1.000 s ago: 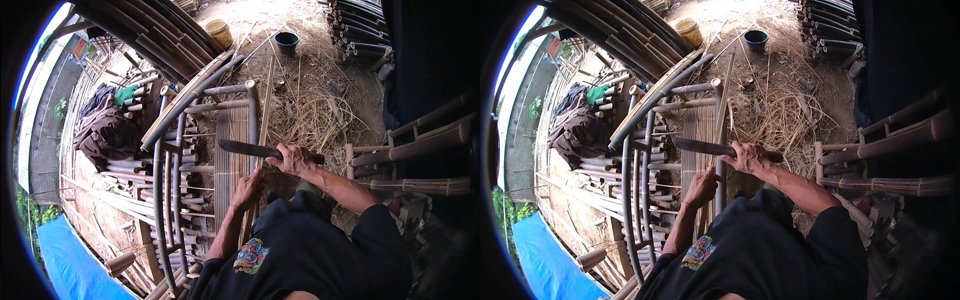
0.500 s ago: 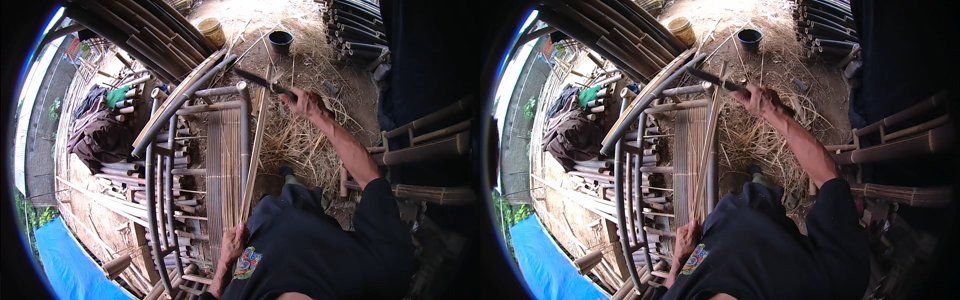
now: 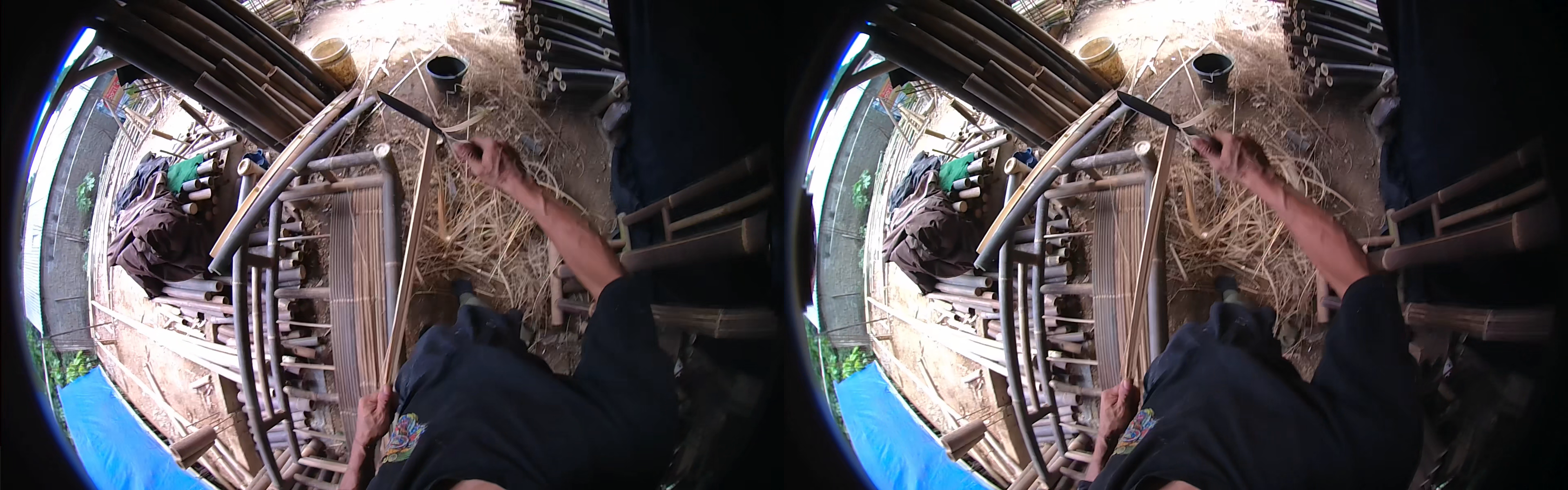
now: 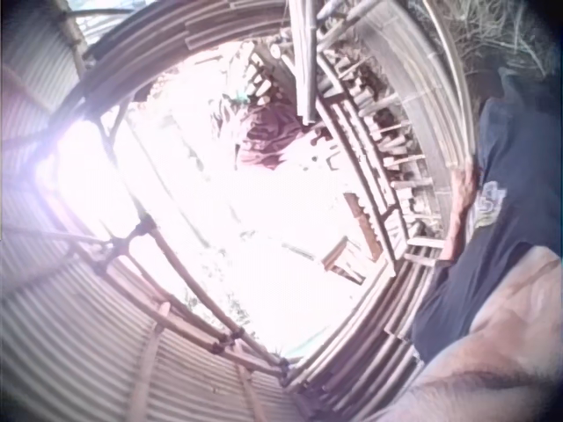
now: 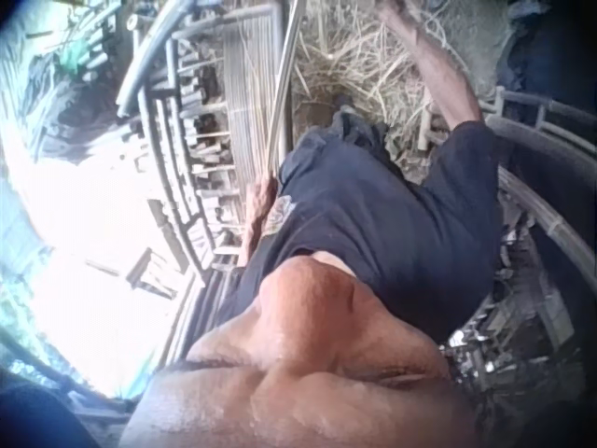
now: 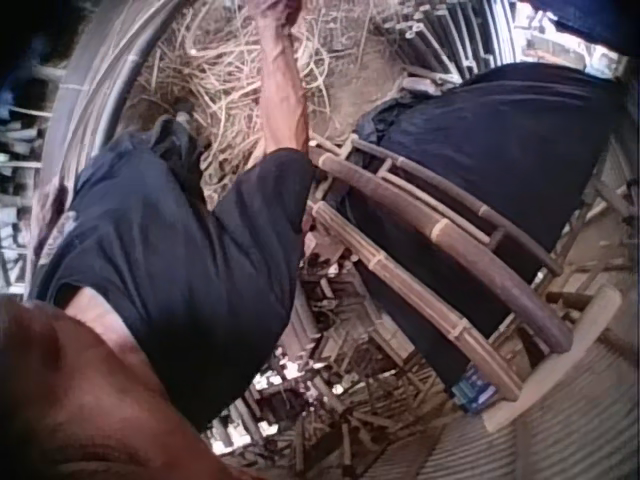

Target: The person uses a large knife to split long bamboo poles into thin strips. They hold the bamboo against a workbench and repeatedly strike it with the knife to separate the material, occasionally adjusting the bamboo's position.

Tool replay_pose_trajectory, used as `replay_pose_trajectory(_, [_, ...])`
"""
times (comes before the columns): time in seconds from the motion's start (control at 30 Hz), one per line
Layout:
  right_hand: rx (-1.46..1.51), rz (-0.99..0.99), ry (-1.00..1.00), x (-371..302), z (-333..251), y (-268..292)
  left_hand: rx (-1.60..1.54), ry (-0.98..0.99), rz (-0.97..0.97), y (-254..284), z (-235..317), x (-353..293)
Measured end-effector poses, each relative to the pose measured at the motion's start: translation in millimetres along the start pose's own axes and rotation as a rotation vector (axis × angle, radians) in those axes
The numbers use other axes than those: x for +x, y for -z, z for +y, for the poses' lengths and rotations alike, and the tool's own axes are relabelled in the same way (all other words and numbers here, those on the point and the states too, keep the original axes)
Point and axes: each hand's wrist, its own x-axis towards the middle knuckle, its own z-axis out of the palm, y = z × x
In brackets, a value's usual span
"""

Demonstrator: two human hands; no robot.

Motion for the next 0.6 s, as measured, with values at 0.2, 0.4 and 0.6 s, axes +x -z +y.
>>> replay_pose_trajectory(0.2, [0.105, 0.044, 0.461, -24.9, -33.2, -0.6, -0.077, 0.070, -0.072, 15.0, -7.7, 9.2])
replay_pose_trajectory(0.4, [0.291, 0.030, -0.382, -10.0, -11.3, 37.8, -0.251, 0.139, -0.111, 12.4, -0.3, 7.1])
replay_pose_trajectory(0.6, [0.232, 0.078, 0.381, -108.7, -149.9, -2.3, -0.544, 0.134, -0.258, -6.6, 80.3, 83.3])
